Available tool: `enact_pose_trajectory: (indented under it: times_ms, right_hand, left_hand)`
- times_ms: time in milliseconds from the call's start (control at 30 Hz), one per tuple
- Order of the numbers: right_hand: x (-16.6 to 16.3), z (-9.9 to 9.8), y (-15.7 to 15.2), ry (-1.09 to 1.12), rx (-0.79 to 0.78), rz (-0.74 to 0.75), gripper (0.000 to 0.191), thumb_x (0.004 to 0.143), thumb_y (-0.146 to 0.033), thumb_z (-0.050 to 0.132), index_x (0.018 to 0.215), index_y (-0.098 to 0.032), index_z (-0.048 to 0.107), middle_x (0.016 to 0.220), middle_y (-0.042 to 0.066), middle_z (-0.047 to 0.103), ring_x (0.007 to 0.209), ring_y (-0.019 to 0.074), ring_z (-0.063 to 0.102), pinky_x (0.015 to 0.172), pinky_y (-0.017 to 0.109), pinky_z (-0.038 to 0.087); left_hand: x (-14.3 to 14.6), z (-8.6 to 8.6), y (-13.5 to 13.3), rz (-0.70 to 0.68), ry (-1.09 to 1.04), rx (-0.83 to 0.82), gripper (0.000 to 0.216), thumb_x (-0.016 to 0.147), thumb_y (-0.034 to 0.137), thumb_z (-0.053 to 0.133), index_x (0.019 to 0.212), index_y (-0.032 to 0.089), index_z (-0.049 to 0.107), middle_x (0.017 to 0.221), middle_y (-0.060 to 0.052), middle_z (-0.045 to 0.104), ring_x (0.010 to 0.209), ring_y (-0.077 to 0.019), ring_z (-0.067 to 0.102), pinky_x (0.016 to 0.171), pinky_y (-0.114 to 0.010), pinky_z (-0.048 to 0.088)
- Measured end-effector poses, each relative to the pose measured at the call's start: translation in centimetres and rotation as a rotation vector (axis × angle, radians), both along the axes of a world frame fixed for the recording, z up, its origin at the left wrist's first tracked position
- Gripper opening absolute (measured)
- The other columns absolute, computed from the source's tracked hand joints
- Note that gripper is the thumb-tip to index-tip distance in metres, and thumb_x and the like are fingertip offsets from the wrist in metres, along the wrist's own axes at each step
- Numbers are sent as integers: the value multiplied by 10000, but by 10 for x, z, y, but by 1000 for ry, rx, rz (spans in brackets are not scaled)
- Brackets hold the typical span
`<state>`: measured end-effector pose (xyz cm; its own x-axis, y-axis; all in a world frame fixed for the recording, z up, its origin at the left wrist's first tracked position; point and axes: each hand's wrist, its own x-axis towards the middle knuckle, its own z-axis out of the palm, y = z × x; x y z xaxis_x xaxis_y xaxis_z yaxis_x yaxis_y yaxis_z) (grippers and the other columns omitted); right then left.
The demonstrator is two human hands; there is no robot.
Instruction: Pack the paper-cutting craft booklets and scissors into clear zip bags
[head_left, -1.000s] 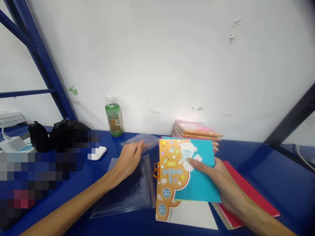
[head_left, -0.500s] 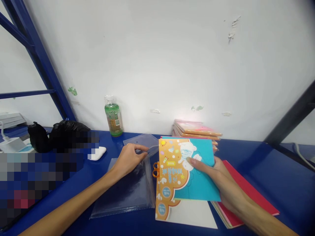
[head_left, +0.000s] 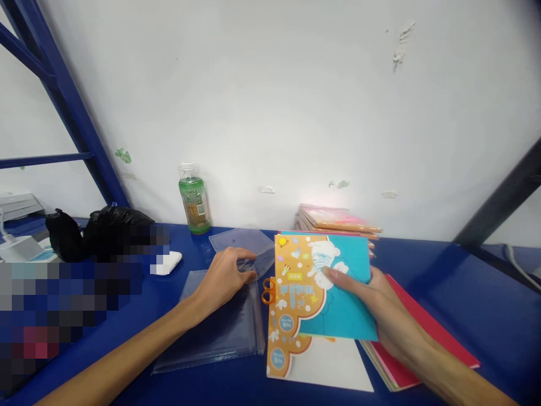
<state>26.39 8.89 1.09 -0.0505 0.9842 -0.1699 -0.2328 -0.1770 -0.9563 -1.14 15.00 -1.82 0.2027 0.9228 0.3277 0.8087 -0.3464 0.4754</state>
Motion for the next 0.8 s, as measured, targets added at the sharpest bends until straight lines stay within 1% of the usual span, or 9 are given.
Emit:
enact_pose_trajectory:
  times_ms: [100,200,267,367,500,633,700,800]
  right_hand:
    - [-1,4,-2,-6,-36,2,530,706,-434,908,1136,-173,741,1032,146,817,804,320,796,685,386,667]
    - [-3,9,-5,1,-63,13,522,715,-437,899,1138,-173,743,1022,149,818,820,328,793,707,408,667]
    - [-4,11,-6,-5,-81,19,515,723,-436,894,1142,-177,745,1011,148,819,823,328,793,704,407,666]
    - [-4,9,-4,-20,-89,18,501,710,-441,902,1111,-178,755,972,144,824,776,315,793,656,383,663]
    - [-4,1,0,-12,-66,13,509,683,-443,918,1085,-171,763,946,146,826,738,310,793,635,374,660]
    - [-4,-1,-1,1,-63,46,553,690,-444,914,1140,-168,751,1023,161,817,809,338,797,705,416,669]
    - [-4,0,-1,9,-77,51,569,688,-438,916,1158,-167,744,1058,167,810,854,357,795,738,438,669]
    - [-5,2,-1,5,-108,39,545,700,-413,913,1152,-161,744,1071,169,807,901,367,790,749,432,671]
  left_hand:
    - [-1,-3,1,-9,54,110,338,801,183,745,1138,170,768,1211,-110,775,1151,-317,688,1023,-494,513]
    - [-1,-6,3,-26,108,242,383,821,149,741,1204,147,728,1273,-137,740,1176,-330,667,1026,-541,494]
    - [-1,-8,3,-42,140,339,414,840,122,724,1252,130,690,1309,-150,716,1184,-327,657,1017,-546,492]
    - [-2,-8,2,-71,187,501,444,880,96,677,1321,115,627,1355,-160,685,1187,-315,636,1006,-535,486]
    - [-1,-2,-4,-98,232,722,454,929,77,610,1379,112,566,1372,-159,672,1159,-290,612,987,-495,470]
    - [4,8,-12,-100,255,894,493,885,-2,621,1368,84,572,1329,-174,697,1110,-286,598,946,-469,469]
    - [6,11,-16,-107,271,961,501,855,-46,625,1342,74,597,1294,-173,721,1101,-287,593,962,-480,455]
    - [7,15,-22,-131,306,1049,513,836,-84,607,1323,76,624,1241,-153,758,1095,-284,597,1018,-524,398]
